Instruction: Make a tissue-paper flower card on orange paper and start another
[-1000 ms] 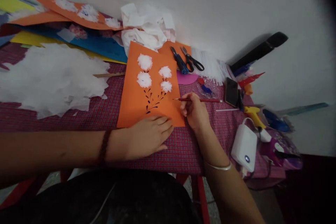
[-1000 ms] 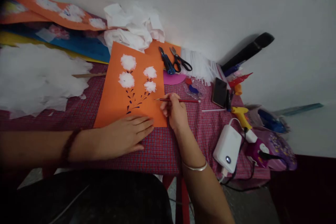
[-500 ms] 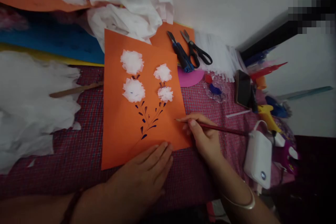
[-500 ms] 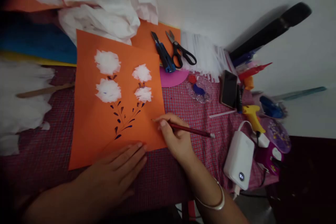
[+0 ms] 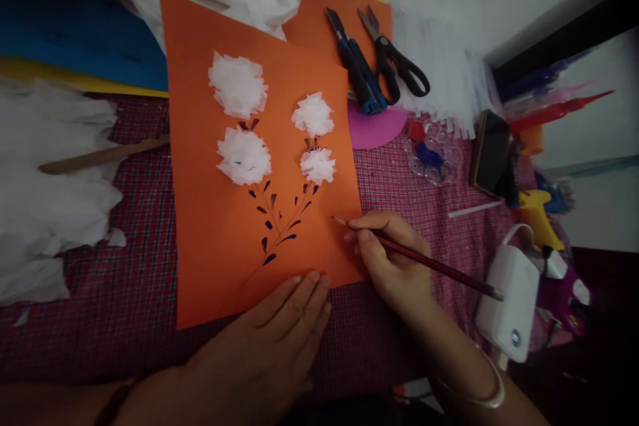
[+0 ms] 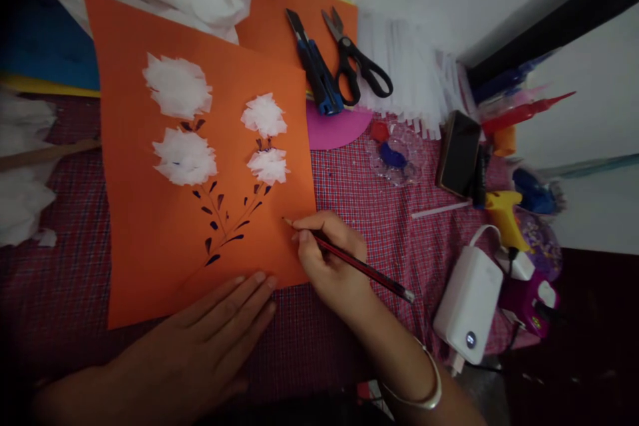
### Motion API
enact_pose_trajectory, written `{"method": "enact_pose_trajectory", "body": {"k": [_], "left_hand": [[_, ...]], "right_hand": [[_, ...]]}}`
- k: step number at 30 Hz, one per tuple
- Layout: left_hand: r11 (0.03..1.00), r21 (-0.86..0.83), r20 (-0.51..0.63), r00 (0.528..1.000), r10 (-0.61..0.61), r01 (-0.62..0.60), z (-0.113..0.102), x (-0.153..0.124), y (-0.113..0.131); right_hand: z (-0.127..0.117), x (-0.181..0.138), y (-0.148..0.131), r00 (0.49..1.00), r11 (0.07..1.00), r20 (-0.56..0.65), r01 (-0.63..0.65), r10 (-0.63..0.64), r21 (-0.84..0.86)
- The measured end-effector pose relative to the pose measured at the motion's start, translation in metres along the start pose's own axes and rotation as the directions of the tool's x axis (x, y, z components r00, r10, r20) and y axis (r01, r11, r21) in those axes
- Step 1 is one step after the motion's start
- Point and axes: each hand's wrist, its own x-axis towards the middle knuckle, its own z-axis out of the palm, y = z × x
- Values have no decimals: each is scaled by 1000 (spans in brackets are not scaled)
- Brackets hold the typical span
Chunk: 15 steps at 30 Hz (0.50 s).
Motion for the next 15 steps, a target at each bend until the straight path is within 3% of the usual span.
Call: {"method": "enact_pose_trajectory", "body": {"k": [15], "left_hand": [[1000, -16, 4, 1000, -4, 4, -4, 1, -2]], "right_hand": [[-1, -1, -1, 999, 997, 12, 40, -39, -68]]}}
